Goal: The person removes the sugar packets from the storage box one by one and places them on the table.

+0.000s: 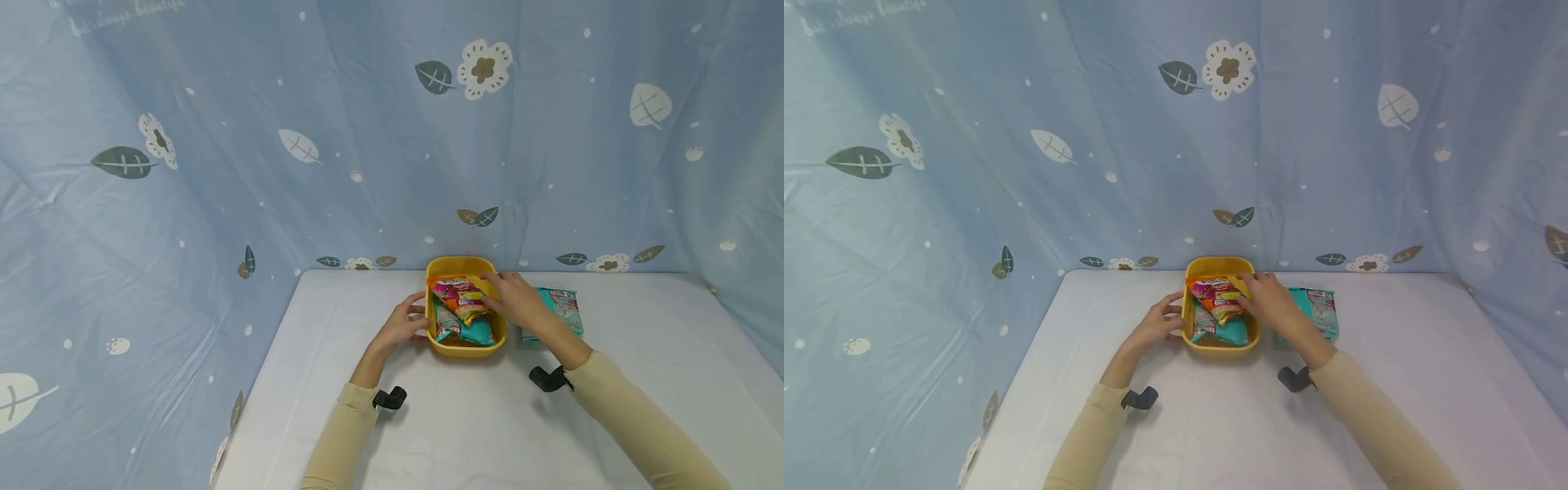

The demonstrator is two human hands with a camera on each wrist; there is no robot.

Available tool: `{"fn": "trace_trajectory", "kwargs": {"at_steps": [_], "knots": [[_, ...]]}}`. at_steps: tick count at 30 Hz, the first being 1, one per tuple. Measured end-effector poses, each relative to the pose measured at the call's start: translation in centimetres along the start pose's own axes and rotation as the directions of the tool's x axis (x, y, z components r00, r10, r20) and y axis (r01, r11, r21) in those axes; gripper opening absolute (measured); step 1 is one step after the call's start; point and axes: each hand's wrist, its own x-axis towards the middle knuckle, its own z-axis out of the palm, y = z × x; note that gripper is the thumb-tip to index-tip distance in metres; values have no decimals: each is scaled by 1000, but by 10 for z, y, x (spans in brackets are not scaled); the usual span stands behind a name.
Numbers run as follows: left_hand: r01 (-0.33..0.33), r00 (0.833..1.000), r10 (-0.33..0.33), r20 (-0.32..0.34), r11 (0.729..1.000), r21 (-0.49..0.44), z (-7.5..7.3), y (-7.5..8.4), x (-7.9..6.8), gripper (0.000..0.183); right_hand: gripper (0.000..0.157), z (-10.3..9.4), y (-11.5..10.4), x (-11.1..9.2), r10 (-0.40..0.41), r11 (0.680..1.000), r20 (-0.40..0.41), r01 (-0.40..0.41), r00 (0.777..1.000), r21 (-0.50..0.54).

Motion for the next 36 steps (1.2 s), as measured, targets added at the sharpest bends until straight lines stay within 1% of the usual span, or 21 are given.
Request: {"fn": "trace_trajectory", "kwargs": {"at_steps": [3,7,9,12,22,30,36], "knots": [[5,1000,-5,-3,1000,3,0,0,0,69,56,2,-2,3,1,999,-17,0,1000,36],[1,1000,-1,-5,1000,9,1,2,-1,69,57,7,-3,7,-6,996,-38,9,999,91],[-4,1000,5,-5,1000,14,2,3,-2,69,60,10,-2,9,-8,994,-38,12,999,109],[-6,1000,6,-4,1000,18,2,4,-3,69,62,12,0,12,9,991,-28,-5,1000,132],[-10,1000,10,-1,1000,30,2,6,-6,70,54,18,3,20,45,993,2,-45,999,108],[-12,1000,13,-10,1000,22,2,5,-4,71,50,24,0,28,11,992,-15,-9,1000,127],[-8,1000,8,-9,1000,22,2,3,-3,70,47,25,-4,30,-8,993,21,5,1000,120]]}}
